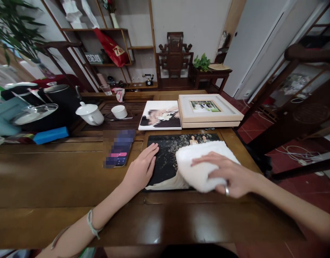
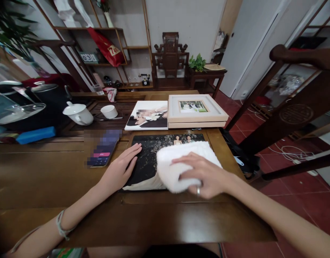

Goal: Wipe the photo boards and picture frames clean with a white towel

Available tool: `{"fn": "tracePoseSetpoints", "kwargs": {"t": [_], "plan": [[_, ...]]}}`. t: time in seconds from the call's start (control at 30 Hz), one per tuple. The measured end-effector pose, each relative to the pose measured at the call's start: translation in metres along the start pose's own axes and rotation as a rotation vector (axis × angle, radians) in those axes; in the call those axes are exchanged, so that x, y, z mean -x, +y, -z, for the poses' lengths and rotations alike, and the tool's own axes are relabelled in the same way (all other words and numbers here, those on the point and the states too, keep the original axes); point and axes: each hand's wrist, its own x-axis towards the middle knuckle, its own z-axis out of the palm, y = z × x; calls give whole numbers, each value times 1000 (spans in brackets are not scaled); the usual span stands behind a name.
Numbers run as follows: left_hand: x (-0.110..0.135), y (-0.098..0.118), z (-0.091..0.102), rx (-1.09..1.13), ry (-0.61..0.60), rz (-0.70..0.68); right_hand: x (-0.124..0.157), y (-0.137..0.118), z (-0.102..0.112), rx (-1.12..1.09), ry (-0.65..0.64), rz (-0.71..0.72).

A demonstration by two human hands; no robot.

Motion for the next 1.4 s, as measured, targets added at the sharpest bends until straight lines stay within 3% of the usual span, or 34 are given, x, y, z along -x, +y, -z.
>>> {"fn": "tracePoseSetpoints", "kwargs": {"t": [0.1, 0.17, 0.37, 0.47, 0.57, 0.73, 0.83, 0.9, 1.1, 1.2, 1.3, 1.4], "plan": [[0, -1, -1, 8, 2, -14, -1, -25, -7, -41, -89, 84], [0, -1, -1, 9, 3, -18, -4, -23, -7, -15, -100, 99], [0, -2, 0, 2, 8, -29, -24, 35, 4, 189, 43, -32], [-1, -2, 0, -2, 4, -24, -30, 47, 6, 253, 46, -87], [-1, -2, 0, -5, 3, -20, -30, 28, 0, 241, -31, -44], [0, -3, -1, -9, 1, -25, -22, -36, -18, 177, -206, 67], [0, -3, -1, -7, -1, -29, -21, -49, -22, 169, -221, 85], [0, -3, -1, -6, -1, -27, -23, -38, -19, 151, -189, 71], [0, -2, 0, 13, 3, -18, -37, 39, 1, 244, -19, -101], [0, -2, 0, 13, 0, -17, -45, 62, 5, 302, 6, -177], [-1, -1, 1, 12, -10, -8, -49, 55, 2, 307, 11, -169], [0, -1, 1, 6, -10, -6, -45, 21, -7, 243, -61, -62]]}}
